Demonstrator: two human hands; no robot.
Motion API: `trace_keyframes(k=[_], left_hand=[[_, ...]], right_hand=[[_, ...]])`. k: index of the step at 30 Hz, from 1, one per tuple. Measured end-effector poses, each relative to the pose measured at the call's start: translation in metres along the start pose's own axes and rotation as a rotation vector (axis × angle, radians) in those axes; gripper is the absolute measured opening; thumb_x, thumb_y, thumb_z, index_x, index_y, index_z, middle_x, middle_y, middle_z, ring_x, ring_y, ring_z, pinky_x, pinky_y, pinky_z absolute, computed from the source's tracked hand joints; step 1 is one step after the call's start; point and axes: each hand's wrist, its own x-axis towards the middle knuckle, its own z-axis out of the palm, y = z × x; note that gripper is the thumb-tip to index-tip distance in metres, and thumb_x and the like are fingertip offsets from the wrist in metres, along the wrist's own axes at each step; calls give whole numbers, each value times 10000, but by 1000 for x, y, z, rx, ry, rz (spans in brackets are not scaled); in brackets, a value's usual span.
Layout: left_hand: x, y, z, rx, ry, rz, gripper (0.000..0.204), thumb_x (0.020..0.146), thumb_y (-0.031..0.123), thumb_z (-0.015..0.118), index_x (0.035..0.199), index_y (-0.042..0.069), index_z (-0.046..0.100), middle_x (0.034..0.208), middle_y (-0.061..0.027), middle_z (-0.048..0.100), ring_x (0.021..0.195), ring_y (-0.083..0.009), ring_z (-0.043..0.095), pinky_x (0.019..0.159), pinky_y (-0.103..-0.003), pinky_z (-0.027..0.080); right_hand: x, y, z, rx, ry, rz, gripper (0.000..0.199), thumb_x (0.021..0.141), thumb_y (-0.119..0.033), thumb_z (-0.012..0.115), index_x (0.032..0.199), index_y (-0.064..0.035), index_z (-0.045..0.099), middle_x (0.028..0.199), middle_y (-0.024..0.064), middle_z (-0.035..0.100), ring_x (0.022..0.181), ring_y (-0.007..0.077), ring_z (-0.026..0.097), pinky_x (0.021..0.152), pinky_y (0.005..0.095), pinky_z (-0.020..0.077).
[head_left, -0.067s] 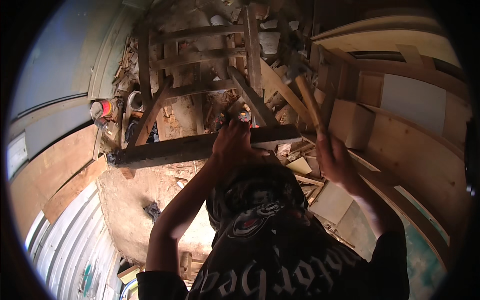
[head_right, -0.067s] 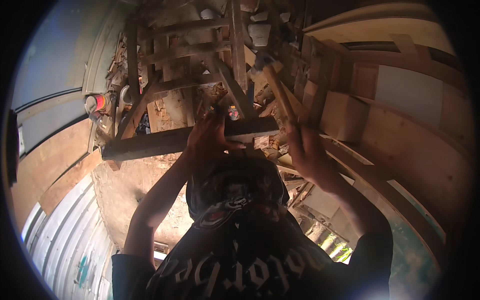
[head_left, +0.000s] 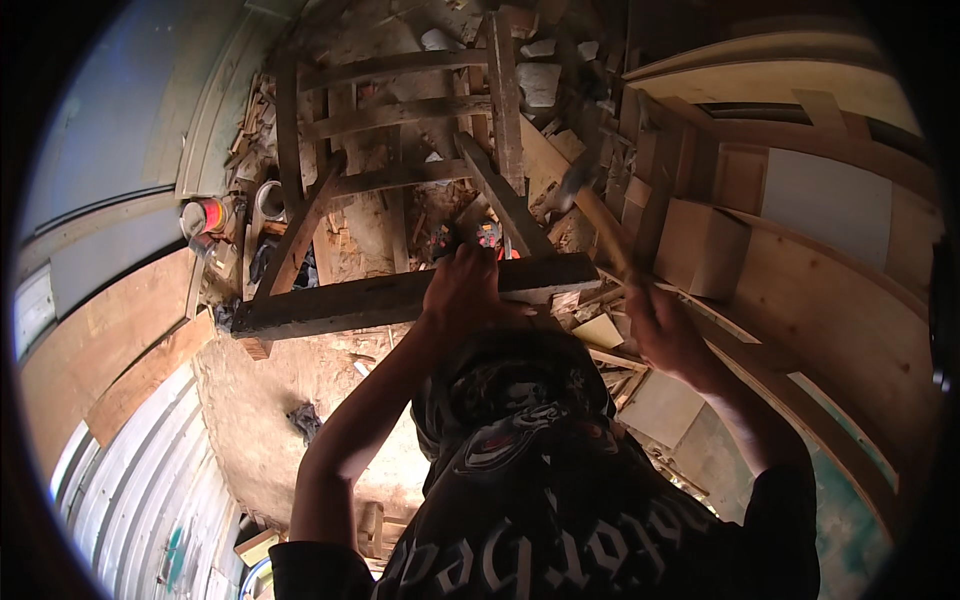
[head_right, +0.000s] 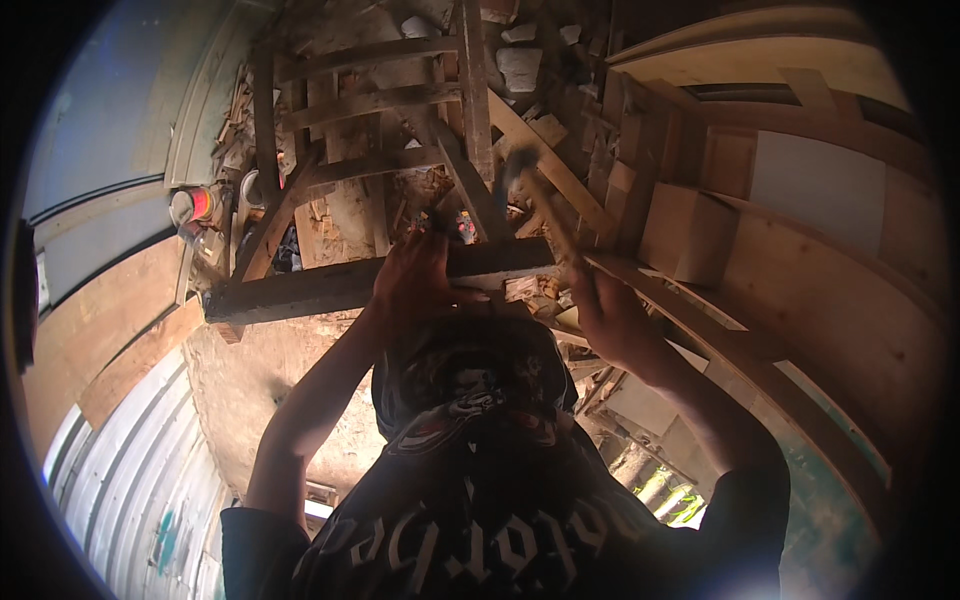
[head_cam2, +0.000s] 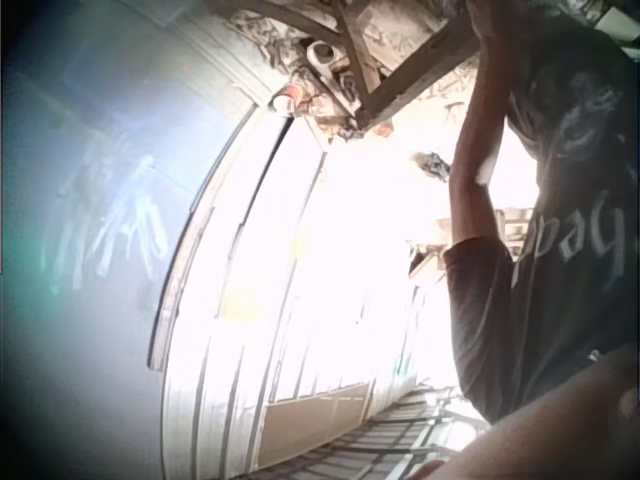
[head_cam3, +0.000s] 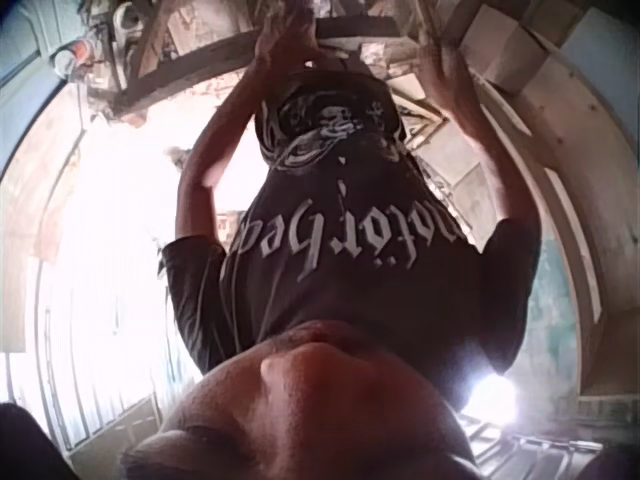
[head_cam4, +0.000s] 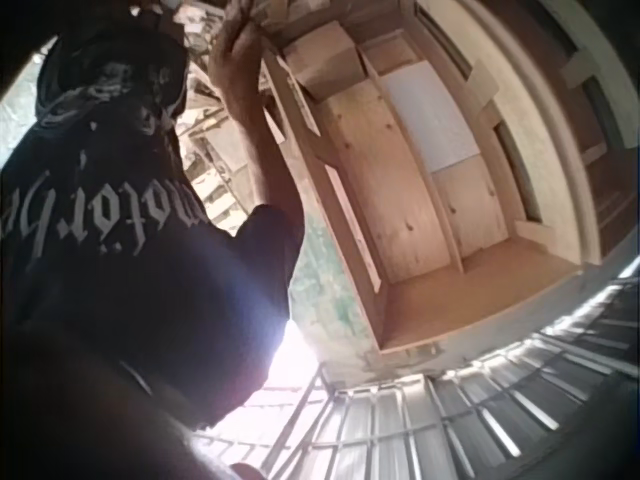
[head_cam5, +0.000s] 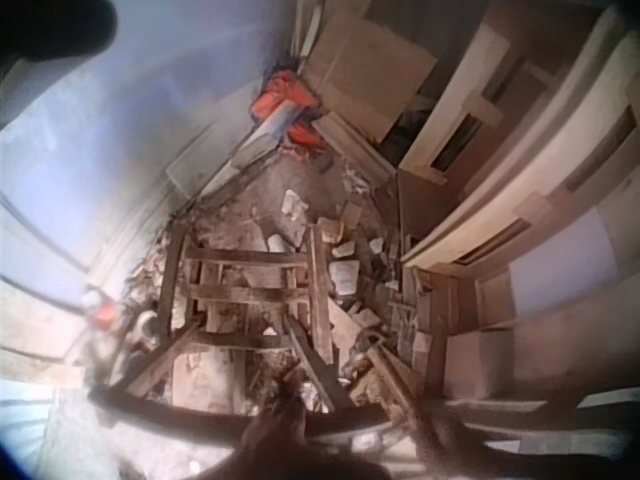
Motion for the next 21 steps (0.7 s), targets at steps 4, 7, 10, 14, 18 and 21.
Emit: trace_keyframes(k=[4,7,10,14,18,21], left_hand=[[-2,-4,3,14,-8,-16,897,617,711,724,1091,-32,558,1100,-157,566,1036,-287,552,864,-410,448],[-4,-2,-1,29,17,13,898,619,704,730,1101,-33,558,1097,-151,566,1048,-280,549,871,-410,445],[-6,3,-7,43,-15,-18,902,641,696,722,1133,-41,553,1133,-163,566,1107,-289,528,923,-416,433],[-4,11,-13,-159,-108,-110,889,661,659,730,1162,-51,542,1189,-186,558,1136,-310,516,965,-425,419],[-4,6,-11,-115,-4,-39,886,675,646,728,1179,-55,529,1199,-202,553,1124,-330,524,969,-431,418],[6,9,-20,-96,-150,-93,952,640,656,747,1242,-39,497,1282,-243,511,1199,-373,495,973,-447,437]], right_hand=[[-1,-14,-10,-17,-114,172,417,1027,-377,422,836,-34,560,622,78,521,562,199,515,546,366,413],[4,-52,-31,282,0,47,362,1029,-392,425,884,-75,522,617,-3,443,486,110,425,441,272,350],[13,-71,-45,498,90,-143,381,1036,-348,411,950,-3,547,655,75,479,600,196,500,564,335,421],[-7,9,3,-207,273,-496,378,1039,-317,397,998,23,558,809,166,544,741,257,564,639,385,461],[-24,-10,-25,-4,-134,152,388,1035,-362,406,856,-44,538,579,35,497,518,155,519,482,331,395],[-18,-13,-26,261,-63,154,385,1038,-380,402,835,-69,505,552,-28,433,453,74,434,420,281,340]])
